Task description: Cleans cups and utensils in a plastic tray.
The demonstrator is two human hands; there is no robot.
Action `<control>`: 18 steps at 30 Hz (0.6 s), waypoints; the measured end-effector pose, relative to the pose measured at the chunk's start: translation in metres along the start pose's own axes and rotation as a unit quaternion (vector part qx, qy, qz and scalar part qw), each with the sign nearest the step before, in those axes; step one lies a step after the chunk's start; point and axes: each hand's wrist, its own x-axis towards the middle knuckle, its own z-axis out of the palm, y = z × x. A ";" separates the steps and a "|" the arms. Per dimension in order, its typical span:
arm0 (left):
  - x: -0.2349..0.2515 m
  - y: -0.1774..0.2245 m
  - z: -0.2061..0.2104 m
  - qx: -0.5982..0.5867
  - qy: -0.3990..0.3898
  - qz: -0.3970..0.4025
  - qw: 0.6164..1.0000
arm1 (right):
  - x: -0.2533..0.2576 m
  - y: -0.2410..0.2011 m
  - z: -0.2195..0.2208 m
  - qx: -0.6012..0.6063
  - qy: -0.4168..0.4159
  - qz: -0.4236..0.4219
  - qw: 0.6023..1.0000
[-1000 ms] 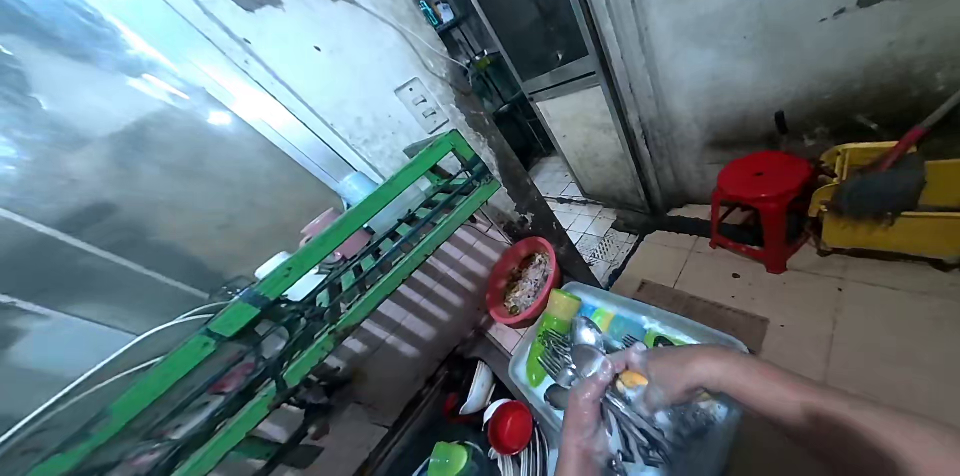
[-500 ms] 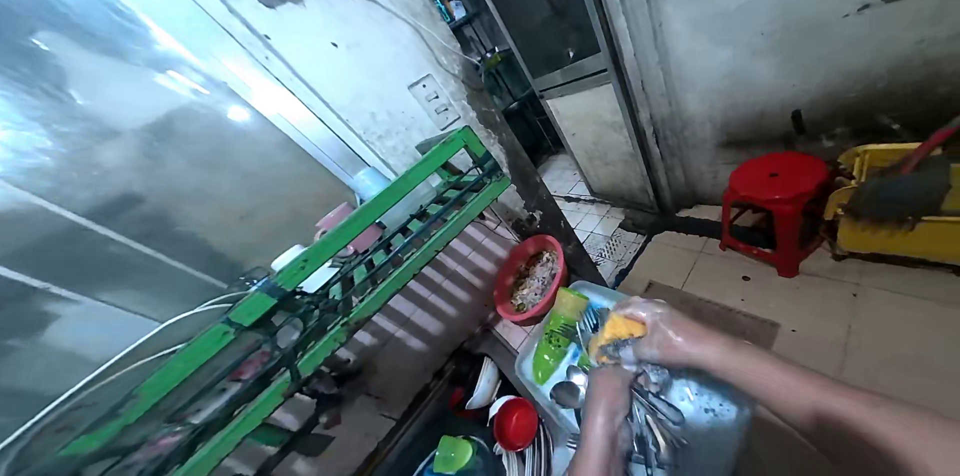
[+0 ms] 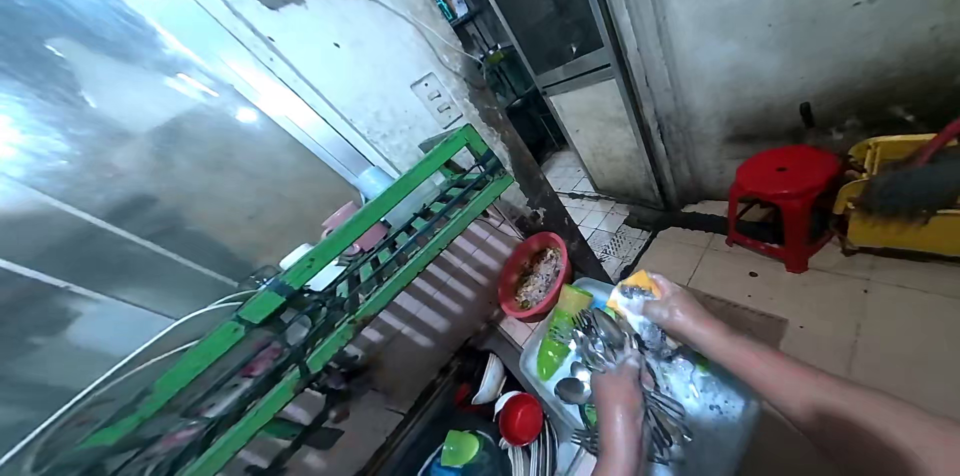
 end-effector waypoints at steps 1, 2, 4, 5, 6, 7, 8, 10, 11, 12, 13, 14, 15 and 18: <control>-0.001 0.002 0.001 0.005 0.012 -0.002 1.000 | -0.001 0.001 0.004 -0.010 0.013 -0.014 1.000; -0.002 0.004 0.001 0.018 0.029 -0.006 0.999 | -0.007 0.001 0.008 -0.019 0.011 -0.023 0.999; -0.003 0.010 -0.002 0.053 0.050 -0.013 0.997 | -0.023 -0.007 0.012 -0.064 -0.047 -0.026 0.996; -0.004 0.010 -0.004 0.054 0.052 -0.013 0.997 | -0.025 -0.010 0.010 -0.099 -0.080 -0.027 0.991; -0.003 0.005 -0.005 0.043 0.050 -0.011 0.998 | -0.022 -0.010 0.009 -0.125 -0.094 -0.034 0.987; -0.003 0.000 -0.006 0.028 0.046 -0.014 0.998 | -0.015 -0.008 0.007 -0.142 -0.089 -0.046 0.985; -0.003 -0.004 -0.006 0.016 0.042 -0.019 0.999 | -0.006 -0.006 0.006 -0.150 -0.069 -0.061 0.984; -0.002 -0.006 -0.005 -0.011 0.037 -0.017 0.999 | 0.006 -0.003 0.008 -0.135 -0.019 -0.098 0.986; -0.002 -0.004 -0.006 -0.015 0.039 -0.011 0.999 | 0.004 -0.003 0.012 -0.131 -0.013 -0.105 0.986; -0.002 -0.001 -0.007 -0.008 0.047 -0.008 0.999 | -0.001 -0.002 0.016 -0.134 -0.024 -0.106 0.985; -0.002 0.003 -0.009 0.010 0.057 -0.007 0.998 | -0.009 -0.003 0.019 -0.142 -0.054 -0.097 0.984; -0.002 0.004 -0.012 0.025 0.064 -0.005 0.998 | -0.015 -0.005 0.021 -0.154 -0.090 -0.083 0.980; -0.001 0.003 -0.013 0.029 0.064 -0.001 0.998 | -0.017 -0.007 0.020 -0.170 -0.118 -0.074 0.975; -0.001 -0.007 -0.015 0.003 0.048 -0.001 0.999 | 0.008 0.002 0.016 -0.162 -0.060 -0.110 0.979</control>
